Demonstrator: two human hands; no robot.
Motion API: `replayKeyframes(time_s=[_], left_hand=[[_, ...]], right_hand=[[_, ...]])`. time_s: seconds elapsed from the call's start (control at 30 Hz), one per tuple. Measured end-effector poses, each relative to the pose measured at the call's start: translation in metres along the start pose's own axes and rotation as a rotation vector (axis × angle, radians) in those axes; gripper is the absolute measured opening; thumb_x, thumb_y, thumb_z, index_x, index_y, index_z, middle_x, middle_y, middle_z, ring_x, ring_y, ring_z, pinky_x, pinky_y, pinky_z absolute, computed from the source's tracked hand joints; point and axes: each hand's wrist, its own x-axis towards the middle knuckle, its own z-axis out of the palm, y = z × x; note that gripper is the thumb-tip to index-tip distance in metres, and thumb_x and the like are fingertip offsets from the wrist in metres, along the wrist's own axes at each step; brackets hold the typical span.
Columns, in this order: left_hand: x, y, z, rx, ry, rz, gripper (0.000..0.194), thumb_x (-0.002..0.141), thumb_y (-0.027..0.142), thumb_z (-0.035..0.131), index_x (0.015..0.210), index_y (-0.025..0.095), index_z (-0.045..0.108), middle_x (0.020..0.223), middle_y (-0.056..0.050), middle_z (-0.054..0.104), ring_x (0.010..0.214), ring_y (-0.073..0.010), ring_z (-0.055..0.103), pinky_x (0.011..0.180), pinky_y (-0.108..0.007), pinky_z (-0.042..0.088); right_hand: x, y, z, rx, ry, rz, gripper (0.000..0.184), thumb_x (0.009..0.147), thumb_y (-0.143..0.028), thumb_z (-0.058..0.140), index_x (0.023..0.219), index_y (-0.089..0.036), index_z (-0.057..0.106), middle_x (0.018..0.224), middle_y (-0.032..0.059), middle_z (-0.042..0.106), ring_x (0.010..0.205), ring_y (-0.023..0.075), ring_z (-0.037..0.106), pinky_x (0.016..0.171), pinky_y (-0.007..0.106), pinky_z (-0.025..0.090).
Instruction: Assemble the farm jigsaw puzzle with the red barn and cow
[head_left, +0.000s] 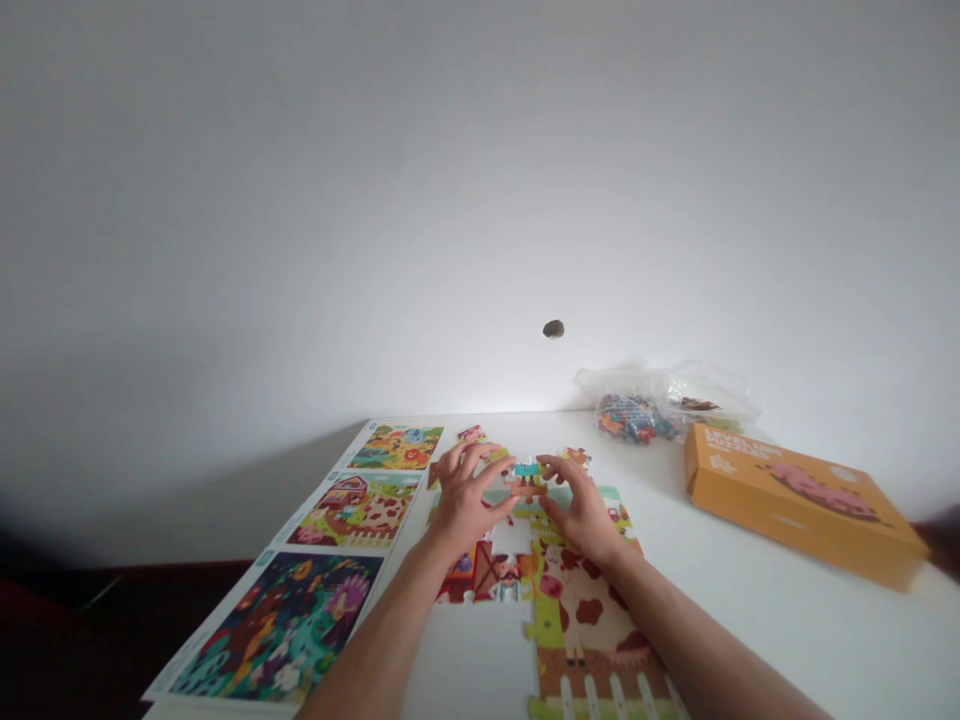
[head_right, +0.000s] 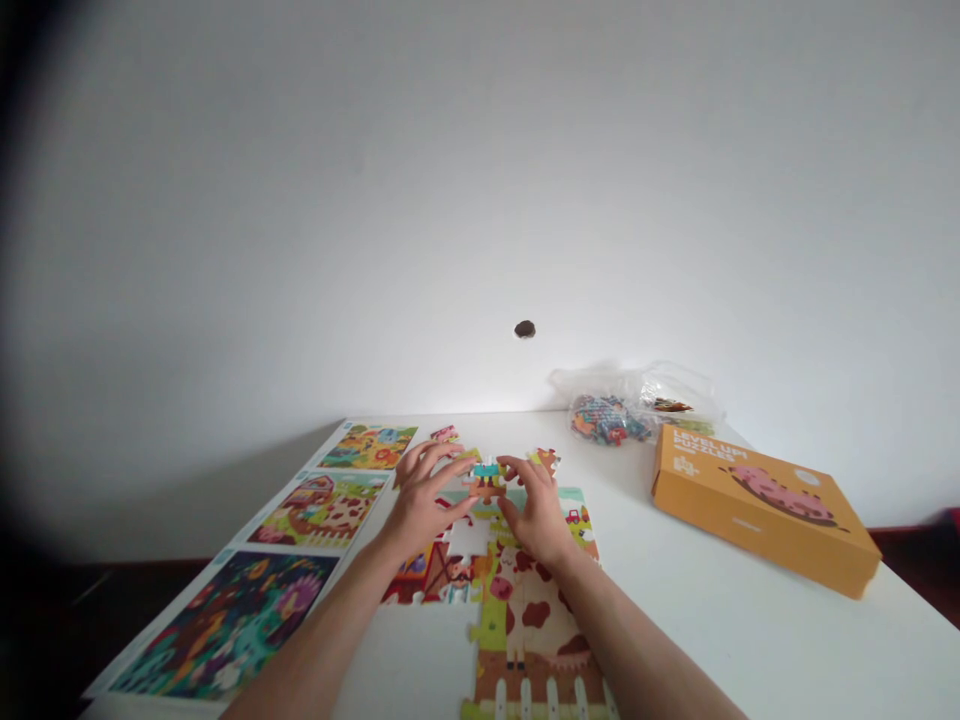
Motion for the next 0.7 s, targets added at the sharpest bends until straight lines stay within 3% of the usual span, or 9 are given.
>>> replayKeyframes(time_s=[0.7], left_hand=[[-0.0005, -0.0017, 0.0, 0.035, 0.032, 0.002, 0.042, 0.074, 0.03, 0.077, 0.115, 0.036, 0.071, 0.142, -0.006, 0.049, 0.134, -0.0351, 0.037, 0.112, -0.056, 0.032]], right_hand=[[0.0014, -0.0031, -0.0018, -0.05, -0.02, 0.01, 0.048, 0.082, -0.021, 0.065, 0.128, -0.03, 0.054, 0.105, 0.0026, 0.062, 0.097, 0.0223, 0.057, 0.091, 0.039, 0.045]])
